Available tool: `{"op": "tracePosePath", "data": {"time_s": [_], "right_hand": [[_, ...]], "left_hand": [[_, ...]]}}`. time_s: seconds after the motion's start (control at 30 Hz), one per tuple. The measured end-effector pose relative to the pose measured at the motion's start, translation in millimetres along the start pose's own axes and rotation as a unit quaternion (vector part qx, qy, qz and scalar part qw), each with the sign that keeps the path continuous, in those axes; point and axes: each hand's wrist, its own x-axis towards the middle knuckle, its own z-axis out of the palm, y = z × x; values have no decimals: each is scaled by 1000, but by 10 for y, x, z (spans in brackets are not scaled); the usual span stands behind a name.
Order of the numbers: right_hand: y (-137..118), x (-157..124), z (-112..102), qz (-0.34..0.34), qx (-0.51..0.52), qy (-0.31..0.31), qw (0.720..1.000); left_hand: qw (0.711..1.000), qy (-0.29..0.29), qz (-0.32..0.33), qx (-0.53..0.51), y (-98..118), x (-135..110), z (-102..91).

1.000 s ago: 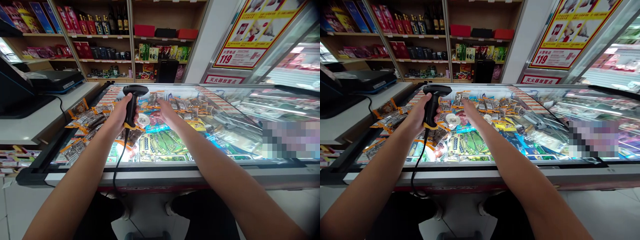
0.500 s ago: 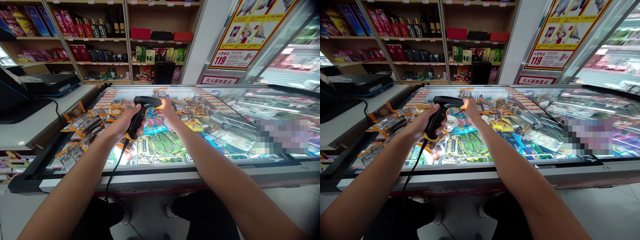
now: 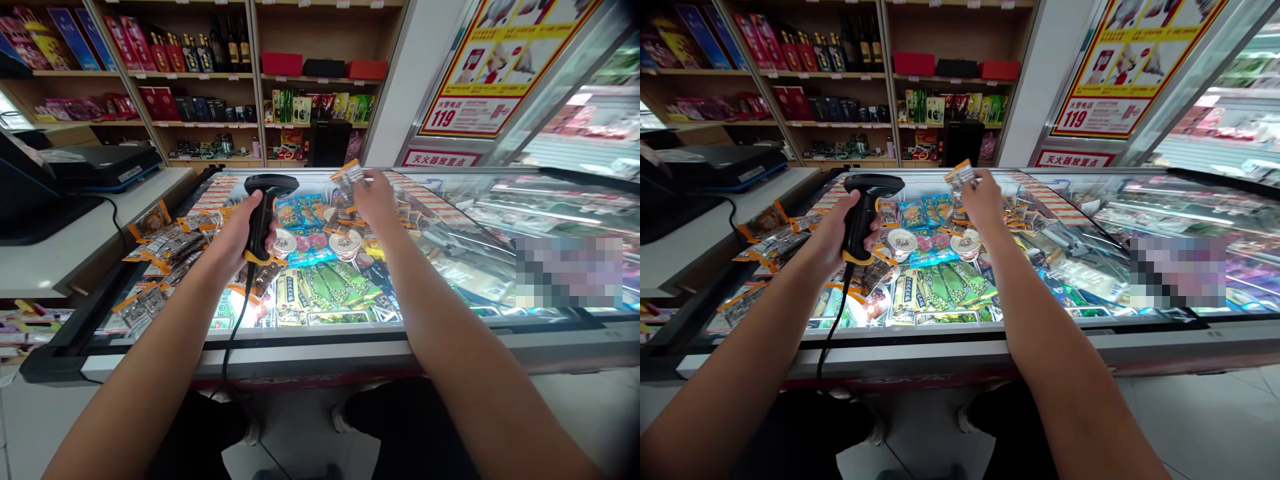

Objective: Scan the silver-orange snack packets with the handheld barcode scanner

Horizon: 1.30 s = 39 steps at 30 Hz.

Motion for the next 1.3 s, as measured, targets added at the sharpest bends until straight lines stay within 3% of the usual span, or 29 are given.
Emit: {"op": "tracePosePath", "data": {"time_s": [0.03,0.13,0.23,0.3,0.4,0.47,0.53,0.57,0.7,0.8,0.93,1.1,1.3], "right_hand": [[97,50,-74,26,-25,18,999],[360,152,-221,107,-82,-5,991],[450,177,-236,166,-130,-30,977],[353,137,-191,142,-161,-7,977],[-16,-69,-65,14,-142,-4,990],[-332,-319,56,-105,5,-142,984],[-621,-625,197,-151,103,-333,925],[-737,-776,268,-149,101,-396,900],[-960,-1160,467,-221,27,-439,870],[-930,-1124,453,-199,39,-467,861],[-739,-802,262,-134,27,-444,886],[-412,-385,38,-120,104,-348,924],[-268,-223,33,-29,155,-251,955]], "left_hand": [[1000,4,7,-6,2,9,-14],[1000,11,11,-15,7,14,-40],[1000,24,2,-14,30,-6,-21],[999,33,-1,-13,53,-20,1],[999,43,2,-17,79,-27,15],[999,45,9,-24,85,-19,6],[998,46,15,-30,87,-7,-10],[998,46,16,-31,87,-1,-18],[998,58,16,-25,87,13,-36],[998,63,15,-27,80,17,-40],[998,53,19,-26,69,23,-50],[999,9,15,33,49,3,-52],[990,-78,-2,115,15,-69,-42]]}}
